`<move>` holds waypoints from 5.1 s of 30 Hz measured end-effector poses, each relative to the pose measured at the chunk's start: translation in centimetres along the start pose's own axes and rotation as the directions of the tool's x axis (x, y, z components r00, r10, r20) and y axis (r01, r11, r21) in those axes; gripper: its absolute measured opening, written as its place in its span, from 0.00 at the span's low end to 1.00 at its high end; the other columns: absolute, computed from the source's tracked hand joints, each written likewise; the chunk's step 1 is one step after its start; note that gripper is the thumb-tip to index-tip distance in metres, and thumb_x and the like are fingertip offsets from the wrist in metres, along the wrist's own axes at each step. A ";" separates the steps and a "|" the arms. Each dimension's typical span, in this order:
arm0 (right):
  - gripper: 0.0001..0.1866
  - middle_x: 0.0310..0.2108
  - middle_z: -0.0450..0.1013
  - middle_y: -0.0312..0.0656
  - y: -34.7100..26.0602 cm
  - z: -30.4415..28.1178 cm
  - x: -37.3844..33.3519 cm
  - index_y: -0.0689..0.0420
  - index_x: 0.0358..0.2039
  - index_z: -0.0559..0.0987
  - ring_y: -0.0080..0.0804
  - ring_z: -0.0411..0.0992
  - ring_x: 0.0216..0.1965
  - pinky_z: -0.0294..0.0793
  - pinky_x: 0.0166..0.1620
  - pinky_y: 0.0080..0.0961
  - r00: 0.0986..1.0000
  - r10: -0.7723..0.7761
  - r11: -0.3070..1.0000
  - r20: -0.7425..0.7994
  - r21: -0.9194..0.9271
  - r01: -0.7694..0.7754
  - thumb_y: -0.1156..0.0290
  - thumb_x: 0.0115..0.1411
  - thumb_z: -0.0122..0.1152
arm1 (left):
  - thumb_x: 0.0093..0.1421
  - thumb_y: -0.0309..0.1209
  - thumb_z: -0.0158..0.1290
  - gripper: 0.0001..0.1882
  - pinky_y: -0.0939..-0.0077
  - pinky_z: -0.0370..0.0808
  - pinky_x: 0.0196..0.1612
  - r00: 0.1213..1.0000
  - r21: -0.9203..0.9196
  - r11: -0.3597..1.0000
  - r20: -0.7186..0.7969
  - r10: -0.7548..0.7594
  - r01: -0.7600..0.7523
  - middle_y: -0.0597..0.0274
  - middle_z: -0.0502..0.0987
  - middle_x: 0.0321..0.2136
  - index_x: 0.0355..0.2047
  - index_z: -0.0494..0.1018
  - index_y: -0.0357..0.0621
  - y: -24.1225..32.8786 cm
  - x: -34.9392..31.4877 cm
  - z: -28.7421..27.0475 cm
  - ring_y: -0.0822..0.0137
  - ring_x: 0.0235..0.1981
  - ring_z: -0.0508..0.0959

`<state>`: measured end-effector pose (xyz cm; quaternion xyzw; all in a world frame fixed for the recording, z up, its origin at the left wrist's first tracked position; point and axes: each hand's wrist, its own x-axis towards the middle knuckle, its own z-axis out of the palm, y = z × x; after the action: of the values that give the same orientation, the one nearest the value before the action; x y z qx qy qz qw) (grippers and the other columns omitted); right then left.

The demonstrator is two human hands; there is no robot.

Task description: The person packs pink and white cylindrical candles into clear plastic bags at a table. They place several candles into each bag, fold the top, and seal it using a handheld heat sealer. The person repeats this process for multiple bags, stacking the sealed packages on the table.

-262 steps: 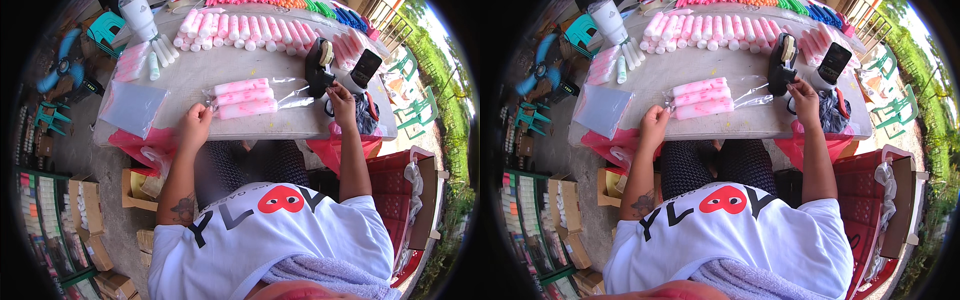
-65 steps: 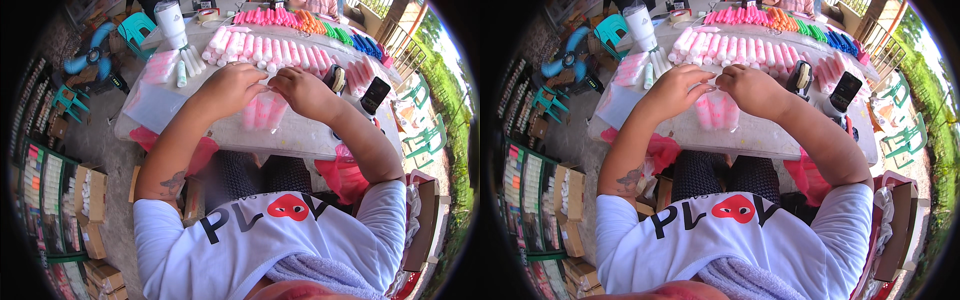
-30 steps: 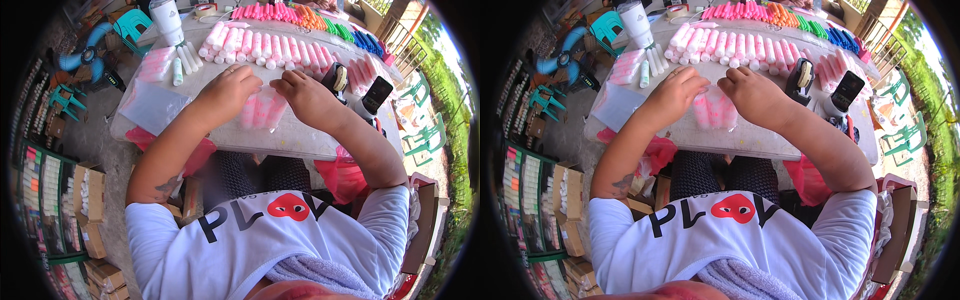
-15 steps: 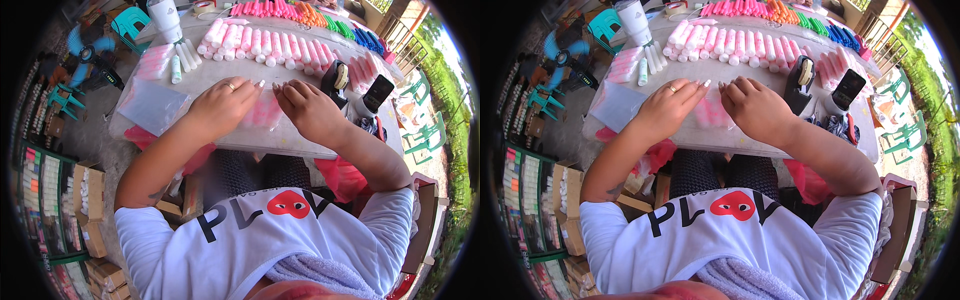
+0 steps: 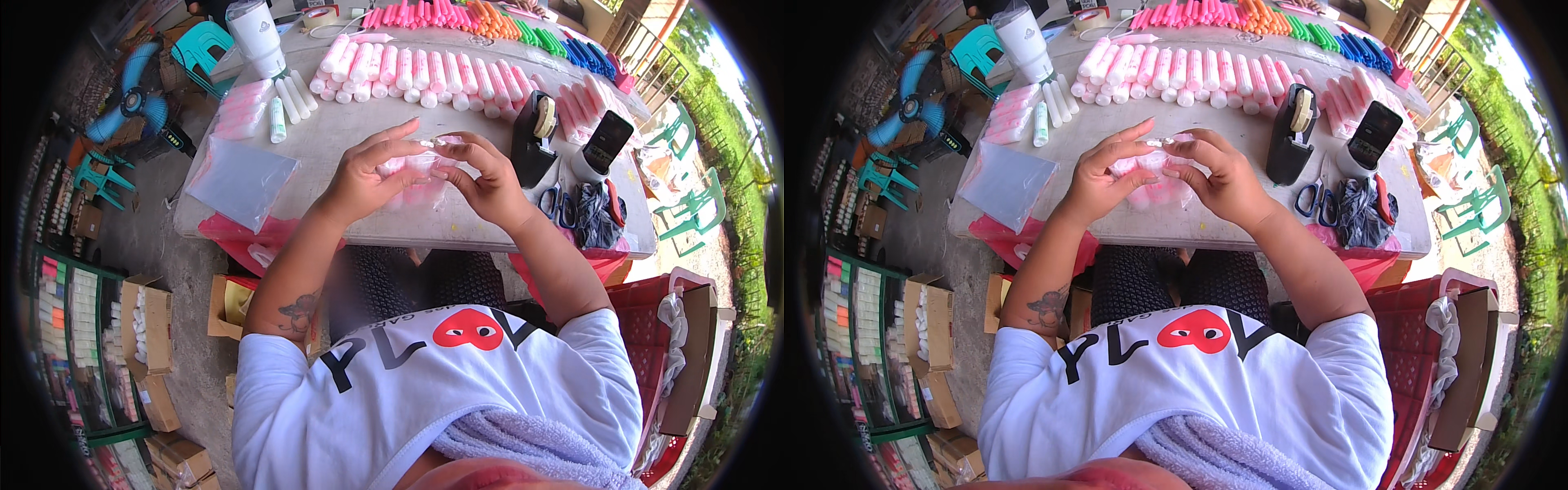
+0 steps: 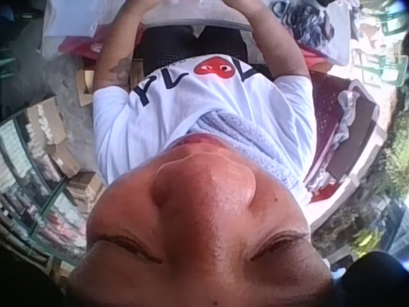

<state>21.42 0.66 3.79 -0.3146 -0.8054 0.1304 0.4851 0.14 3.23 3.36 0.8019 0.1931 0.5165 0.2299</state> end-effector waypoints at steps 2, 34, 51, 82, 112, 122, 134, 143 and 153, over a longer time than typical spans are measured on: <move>0.16 0.45 0.72 0.47 0.8 -0.2 0.1 0.56 0.43 0.78 0.46 0.73 0.44 0.72 0.46 0.31 1.000 0.010 1.000 0.013 0.018 -0.010 0.75 0.52 0.66 | 0.50 0.19 0.62 0.17 0.73 0.75 0.45 1.000 0.028 1.000 0.008 0.003 -0.003 0.49 0.75 0.45 0.41 0.74 0.42 -0.3 0.0 0.1 0.61 0.46 0.77; 0.05 0.39 0.72 0.39 4.1 -10.1 -8.0 0.60 0.31 0.80 0.23 0.67 0.46 0.65 0.47 0.20 0.772 0.582 0.806 -0.255 0.054 -0.590 0.72 0.59 0.61 | 0.51 0.16 0.60 0.15 0.76 0.75 0.40 0.999 0.070 0.997 -0.045 -0.010 0.013 0.53 0.75 0.38 0.39 0.74 0.38 0.4 -0.3 1.5 0.66 0.39 0.77; 0.44 0.47 0.66 0.39 5.7 -0.4 0.1 0.57 0.49 0.71 0.30 0.64 0.46 0.66 0.48 0.38 0.635 0.606 0.399 0.479 0.507 -0.764 0.28 0.50 0.52 | 0.51 0.17 0.60 0.16 0.75 0.74 0.44 0.999 0.057 0.998 -0.035 -0.010 0.012 0.54 0.75 0.40 0.41 0.73 0.39 -0.5 0.3 1.1 0.65 0.41 0.76; 0.05 0.46 0.69 0.43 7.8 -8.7 -9.1 0.65 0.32 0.77 0.25 0.69 0.44 0.71 0.44 0.20 0.765 0.367 0.895 -0.530 -0.024 -0.446 0.76 0.57 0.62 | 0.48 0.17 0.63 0.18 0.68 0.76 0.47 0.994 0.205 0.977 -0.097 -0.041 0.060 0.43 0.72 0.47 0.38 0.68 0.36 1.1 -1.4 3.8 0.58 0.47 0.76; 0.20 0.26 0.75 0.39 7.2 -9.2 -3.6 0.68 0.32 0.79 0.27 0.69 0.30 0.65 0.44 0.20 0.355 0.859 0.507 -0.369 0.513 -0.693 0.59 0.56 0.64 | 0.45 0.24 0.67 0.27 0.69 0.79 0.42 0.968 0.191 0.980 -0.252 -0.013 0.063 0.46 0.75 0.41 0.42 0.64 0.37 0.2 -1.9 6.0 0.59 0.41 0.79; 0.08 0.48 0.71 0.46 10.2 -7.9 -11.3 0.65 0.30 0.77 0.33 0.70 0.48 0.69 0.48 0.25 0.694 0.580 0.783 -0.425 0.058 -0.619 0.73 0.56 0.64 | 0.44 0.31 0.69 0.28 0.67 0.79 0.37 0.955 0.198 0.980 -0.293 0.038 0.022 0.45 0.77 0.40 0.40 0.64 0.39 0.3 -1.3 6.4 0.53 0.39 0.80; 0.16 0.27 0.73 0.36 -2.8 -3.1 0.5 0.65 0.30 0.78 0.20 0.68 0.31 0.67 0.37 0.18 0.693 0.700 0.567 0.173 0.456 -0.686 0.62 0.58 0.64 | 0.44 0.32 0.69 0.28 0.62 0.77 0.33 0.956 0.265 0.964 -0.282 0.081 -0.004 0.49 0.75 0.37 0.38 0.63 0.42 0.6 -0.8 7.4 0.50 0.35 0.79; 0.23 0.21 0.71 0.34 0.4 -0.2 0.0 0.64 0.24 0.78 0.18 0.64 0.24 0.64 0.28 0.19 0.708 0.683 0.665 0.181 0.246 -0.705 0.53 0.53 0.68 | 0.45 0.25 0.68 0.35 0.70 0.79 0.42 0.972 0.195 0.975 -0.228 -0.062 0.108 0.47 0.74 0.41 0.49 0.58 0.37 -0.1 -1.4 5.5 0.61 0.40 0.80; 0.13 0.25 0.69 0.29 2.8 -1.9 -3.3 0.60 0.30 0.74 0.16 0.64 0.29 0.65 0.36 0.16 0.688 0.650 0.580 0.322 0.375 -0.723 0.63 0.59 0.64 | 0.48 0.18 0.59 0.25 0.69 0.75 0.47 0.907 0.065 0.906 -0.089 -0.412 0.418 0.54 0.73 0.44 0.48 0.68 0.38 2.4 0.2 0.6 0.58 0.46 0.76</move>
<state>25.22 0.54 1.04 -0.4626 -0.5959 0.5238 0.3957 0.92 1.29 4.62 0.7317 0.3888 0.4765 0.2940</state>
